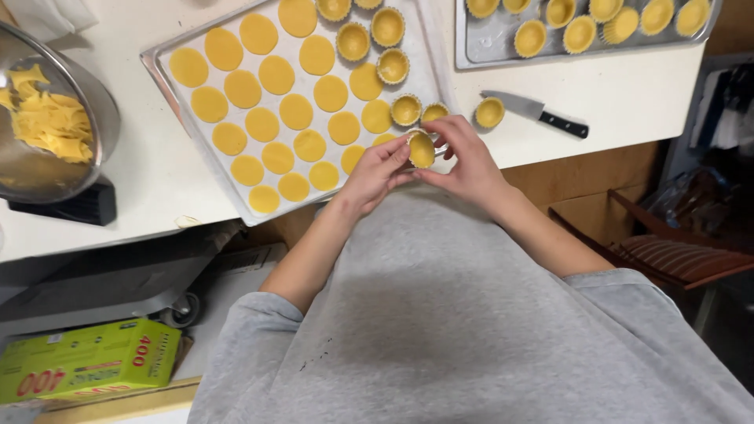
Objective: Manually form and place pastry dough into metal tart molds.
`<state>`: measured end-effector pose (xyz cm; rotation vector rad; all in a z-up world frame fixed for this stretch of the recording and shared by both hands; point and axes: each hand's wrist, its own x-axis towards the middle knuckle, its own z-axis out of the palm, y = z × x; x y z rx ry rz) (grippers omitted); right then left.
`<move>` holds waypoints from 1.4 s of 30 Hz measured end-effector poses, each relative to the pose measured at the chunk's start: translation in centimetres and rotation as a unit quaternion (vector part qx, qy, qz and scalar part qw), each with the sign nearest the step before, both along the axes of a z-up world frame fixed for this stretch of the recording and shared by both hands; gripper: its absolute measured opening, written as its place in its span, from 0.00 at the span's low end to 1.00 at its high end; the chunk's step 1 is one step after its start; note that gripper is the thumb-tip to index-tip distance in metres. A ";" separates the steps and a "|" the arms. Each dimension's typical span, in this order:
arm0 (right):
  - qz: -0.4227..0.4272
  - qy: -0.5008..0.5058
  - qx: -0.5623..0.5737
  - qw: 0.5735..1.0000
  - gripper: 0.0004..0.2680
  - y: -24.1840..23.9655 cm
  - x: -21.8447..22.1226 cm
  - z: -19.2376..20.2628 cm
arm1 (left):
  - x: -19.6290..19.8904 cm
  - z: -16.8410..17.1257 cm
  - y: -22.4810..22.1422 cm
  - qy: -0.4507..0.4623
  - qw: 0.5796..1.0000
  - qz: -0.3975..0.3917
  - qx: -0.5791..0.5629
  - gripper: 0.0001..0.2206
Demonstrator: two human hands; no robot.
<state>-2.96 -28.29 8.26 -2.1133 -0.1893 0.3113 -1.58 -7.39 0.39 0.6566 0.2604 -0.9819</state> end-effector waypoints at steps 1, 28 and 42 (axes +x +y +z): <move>0.007 0.001 -0.002 1.000 0.26 -0.4 0.3 0.2 | -0.4 -0.3 -0.8 0.001 1.000 0.007 -0.002 0.24; 0.162 -0.099 -0.181 0.965 0.29 -4.6 12.8 -8.7 | 1.1 -1.5 0.4 -0.101 0.933 0.209 0.274 0.18; 0.036 -0.070 -0.205 0.976 0.19 -13.0 5.4 -9.0 | 1.7 -1.8 0.5 -0.118 0.927 0.197 0.296 0.17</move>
